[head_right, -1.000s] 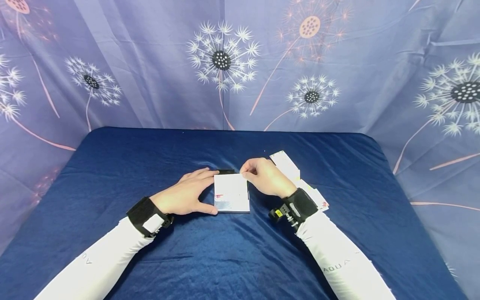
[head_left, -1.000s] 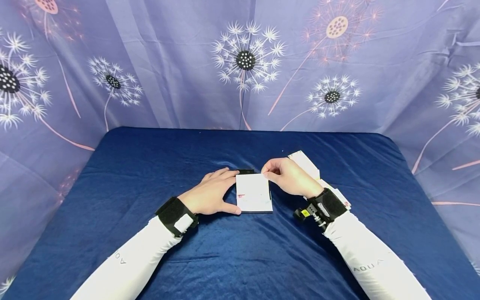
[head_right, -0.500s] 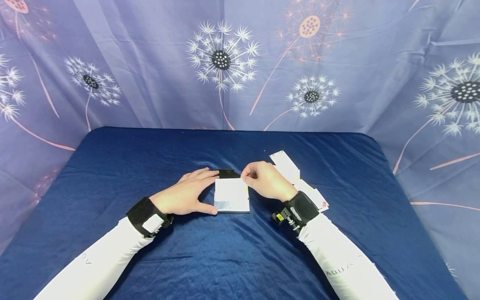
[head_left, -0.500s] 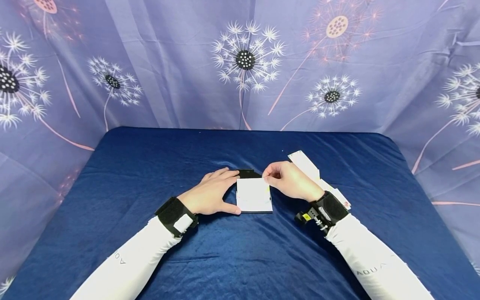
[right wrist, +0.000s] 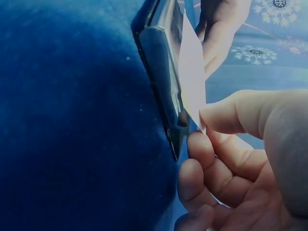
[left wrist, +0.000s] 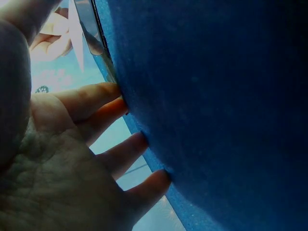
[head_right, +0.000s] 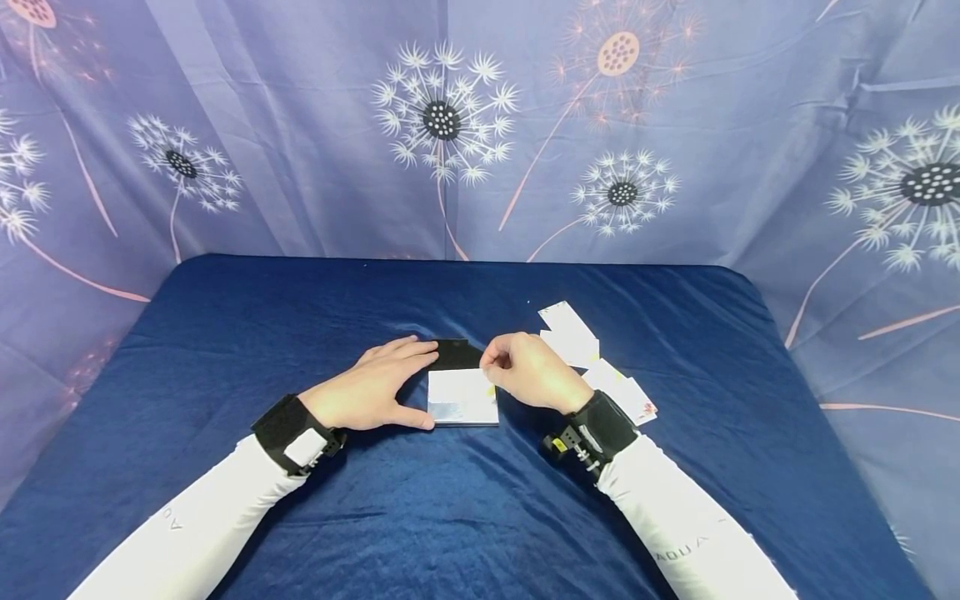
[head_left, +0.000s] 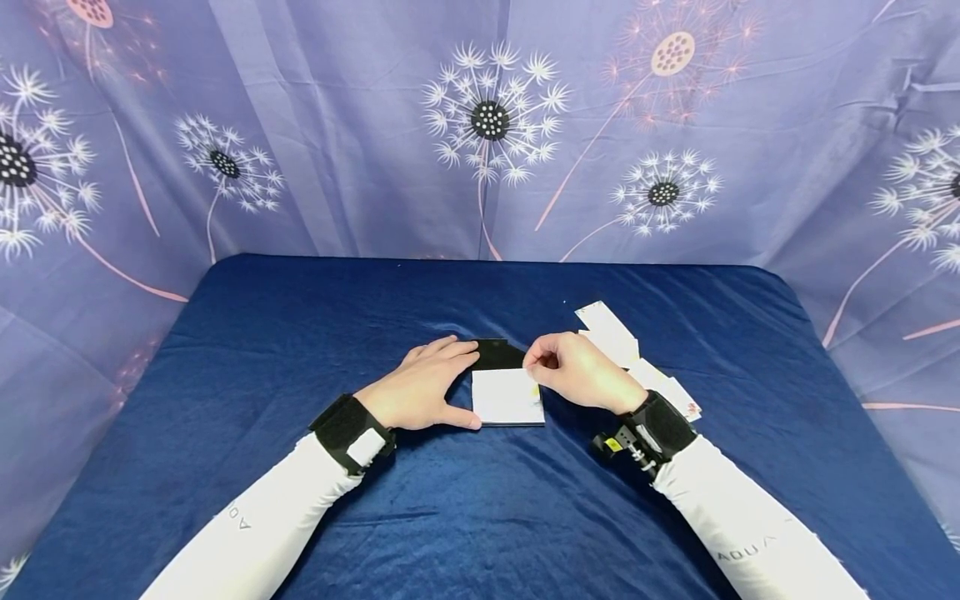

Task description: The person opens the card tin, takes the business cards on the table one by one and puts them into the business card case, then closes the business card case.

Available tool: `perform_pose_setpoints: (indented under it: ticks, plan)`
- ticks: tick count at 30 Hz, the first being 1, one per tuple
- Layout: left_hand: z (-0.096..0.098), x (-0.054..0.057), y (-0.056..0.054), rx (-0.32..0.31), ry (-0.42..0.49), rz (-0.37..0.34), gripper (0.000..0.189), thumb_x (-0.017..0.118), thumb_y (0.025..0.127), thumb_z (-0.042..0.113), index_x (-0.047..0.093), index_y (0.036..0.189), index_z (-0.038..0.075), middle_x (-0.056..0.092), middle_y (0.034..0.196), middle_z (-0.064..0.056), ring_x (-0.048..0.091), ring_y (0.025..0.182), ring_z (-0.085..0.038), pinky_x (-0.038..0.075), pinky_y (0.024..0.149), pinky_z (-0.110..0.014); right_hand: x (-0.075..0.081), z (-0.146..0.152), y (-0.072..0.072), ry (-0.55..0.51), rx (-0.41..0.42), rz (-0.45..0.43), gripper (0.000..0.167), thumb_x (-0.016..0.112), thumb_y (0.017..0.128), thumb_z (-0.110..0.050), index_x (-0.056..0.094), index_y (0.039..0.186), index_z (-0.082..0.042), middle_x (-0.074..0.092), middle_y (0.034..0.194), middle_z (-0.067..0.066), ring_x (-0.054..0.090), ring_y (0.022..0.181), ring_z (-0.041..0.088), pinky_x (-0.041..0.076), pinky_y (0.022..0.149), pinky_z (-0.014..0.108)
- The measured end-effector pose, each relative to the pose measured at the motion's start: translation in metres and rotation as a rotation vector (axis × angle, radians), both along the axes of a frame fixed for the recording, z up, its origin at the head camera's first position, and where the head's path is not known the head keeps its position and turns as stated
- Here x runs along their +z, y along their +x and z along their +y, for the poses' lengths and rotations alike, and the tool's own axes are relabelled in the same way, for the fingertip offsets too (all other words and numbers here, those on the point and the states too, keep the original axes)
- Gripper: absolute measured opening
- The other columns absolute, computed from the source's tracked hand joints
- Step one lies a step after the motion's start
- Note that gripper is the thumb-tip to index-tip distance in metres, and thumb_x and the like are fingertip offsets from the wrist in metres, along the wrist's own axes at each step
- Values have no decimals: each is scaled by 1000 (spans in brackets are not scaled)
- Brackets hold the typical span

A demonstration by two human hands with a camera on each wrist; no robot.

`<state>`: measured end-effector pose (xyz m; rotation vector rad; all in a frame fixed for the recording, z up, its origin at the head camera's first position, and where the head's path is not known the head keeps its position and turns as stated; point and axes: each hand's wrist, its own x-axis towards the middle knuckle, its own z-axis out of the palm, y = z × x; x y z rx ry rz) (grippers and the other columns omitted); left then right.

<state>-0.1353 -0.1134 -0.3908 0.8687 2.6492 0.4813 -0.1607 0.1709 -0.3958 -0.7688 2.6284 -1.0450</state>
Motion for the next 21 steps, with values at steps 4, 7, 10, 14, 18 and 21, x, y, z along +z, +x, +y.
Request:
perform_pose_setpoints:
  ticks: [4,7,10,14,18,21]
  plan:
    - [0,1,1,-1,4,0,99,79,90,61,40,165,10,32,172,-6,18,161,-35,20,124,-62,0,1,2,-4,21,-2,10,70,98,-6,77,94,-12,64,78,-7,57,68,13,46,63,28]
    - [0,3,1,0,7,-2,98,80,90,60,41,165,9,32,172,-7,18,161,-35,20,124,-62,0,1,3,4,28,4,10,70,97,-6,77,93,-12,64,78,-7,58,69,12,47,65,28]
    - [0,3,2,0,7,-4,98,80,90,60,41,164,9,32,172,-7,18,161,-35,20,124,-62,-1,2,3,8,39,1,11,70,97,-6,78,94,-13,64,78,-8,58,70,12,47,66,29]
    - [0,3,2,-2,7,-5,98,79,90,60,41,164,8,32,172,-7,18,161,-35,20,125,-62,-2,2,5,19,50,-6,10,71,97,-7,78,94,-14,64,79,-8,58,72,12,48,66,29]
    - [0,3,2,-1,8,-5,97,79,90,60,42,164,9,32,172,-7,18,161,-35,19,125,-62,-1,1,6,36,58,-2,10,72,97,-9,77,94,-16,64,80,-9,59,73,12,48,67,30]
    - [0,2,1,-1,7,-3,97,79,90,60,42,164,9,32,172,-7,18,161,-35,20,125,-62,-1,1,6,38,73,3,10,73,97,-8,77,93,-17,63,81,-8,59,73,12,49,67,30]
